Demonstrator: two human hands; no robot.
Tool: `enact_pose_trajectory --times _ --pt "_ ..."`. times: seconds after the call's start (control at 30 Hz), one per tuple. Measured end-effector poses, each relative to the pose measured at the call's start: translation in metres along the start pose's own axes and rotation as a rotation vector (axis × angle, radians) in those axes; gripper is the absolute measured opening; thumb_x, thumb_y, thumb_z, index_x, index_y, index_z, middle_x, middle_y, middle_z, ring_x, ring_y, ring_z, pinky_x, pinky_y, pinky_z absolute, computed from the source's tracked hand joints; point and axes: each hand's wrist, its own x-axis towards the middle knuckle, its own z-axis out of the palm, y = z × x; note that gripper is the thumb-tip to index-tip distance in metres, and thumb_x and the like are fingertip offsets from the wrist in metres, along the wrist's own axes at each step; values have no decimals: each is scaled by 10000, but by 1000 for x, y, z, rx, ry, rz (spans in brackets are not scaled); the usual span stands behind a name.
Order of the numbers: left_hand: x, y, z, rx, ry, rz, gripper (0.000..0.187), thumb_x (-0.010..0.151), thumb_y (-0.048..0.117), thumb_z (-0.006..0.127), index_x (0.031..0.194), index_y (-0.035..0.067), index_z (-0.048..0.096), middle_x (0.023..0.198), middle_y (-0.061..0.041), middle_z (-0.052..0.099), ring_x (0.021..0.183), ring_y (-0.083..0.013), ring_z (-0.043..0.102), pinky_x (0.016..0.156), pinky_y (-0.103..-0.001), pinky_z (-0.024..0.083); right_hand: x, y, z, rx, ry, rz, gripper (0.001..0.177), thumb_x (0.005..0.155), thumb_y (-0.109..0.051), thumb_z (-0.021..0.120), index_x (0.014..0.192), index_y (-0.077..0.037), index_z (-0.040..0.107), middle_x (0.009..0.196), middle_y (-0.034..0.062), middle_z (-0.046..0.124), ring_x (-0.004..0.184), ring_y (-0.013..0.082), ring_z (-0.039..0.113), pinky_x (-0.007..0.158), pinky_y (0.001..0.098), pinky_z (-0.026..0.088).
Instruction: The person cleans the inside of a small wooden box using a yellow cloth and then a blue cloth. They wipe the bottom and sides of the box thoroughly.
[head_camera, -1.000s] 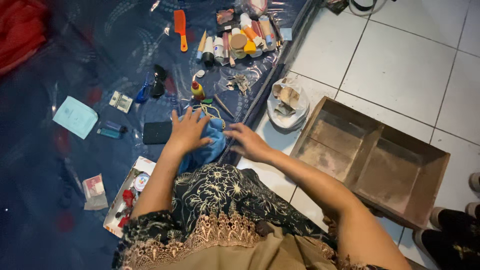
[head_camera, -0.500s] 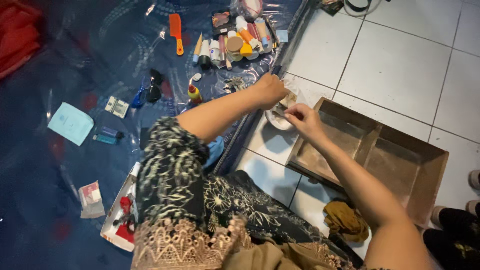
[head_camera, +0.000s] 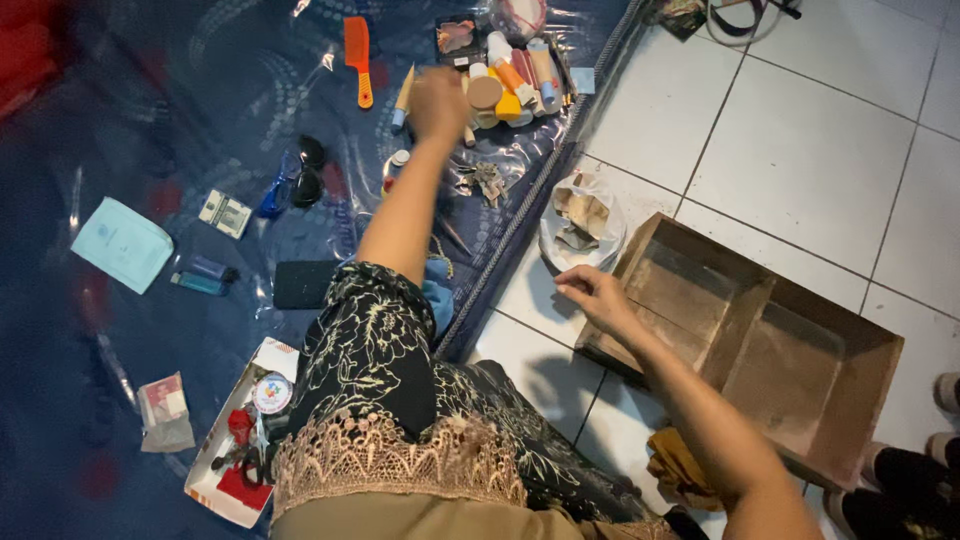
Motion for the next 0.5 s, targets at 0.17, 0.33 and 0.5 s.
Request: enact_pose_trajectory --times 0.17,0.33,0.5 --pt "26 -62 -27 325 -3 -151 385 769 350 802 1050 105 703 1094 -176 698 1066 -428 650 844 -523 515 7 -9 21 -18 -66 22 226 897 -181 764 1090 -64 750 895 5 739 784 69 628 701 253 523" --pt "31 -102 -7 386 -228 -283 299 890 214 694 1162 97 657 1130 -180 714 1096 -391 673 932 -491 516 9 -14 27 -44 -79 90 236 891 -179 782 1093 -60 761 801 15 682 715 91 547 641 276 475" --pt "36 -123 13 502 -212 -225 227 954 185 629 1161 114 689 1136 -172 734 1088 -381 692 938 -514 507 0 -14 24 0 -61 52 228 891 -173 768 1082 -50 750 845 -9 714 733 71 595 661 255 514"
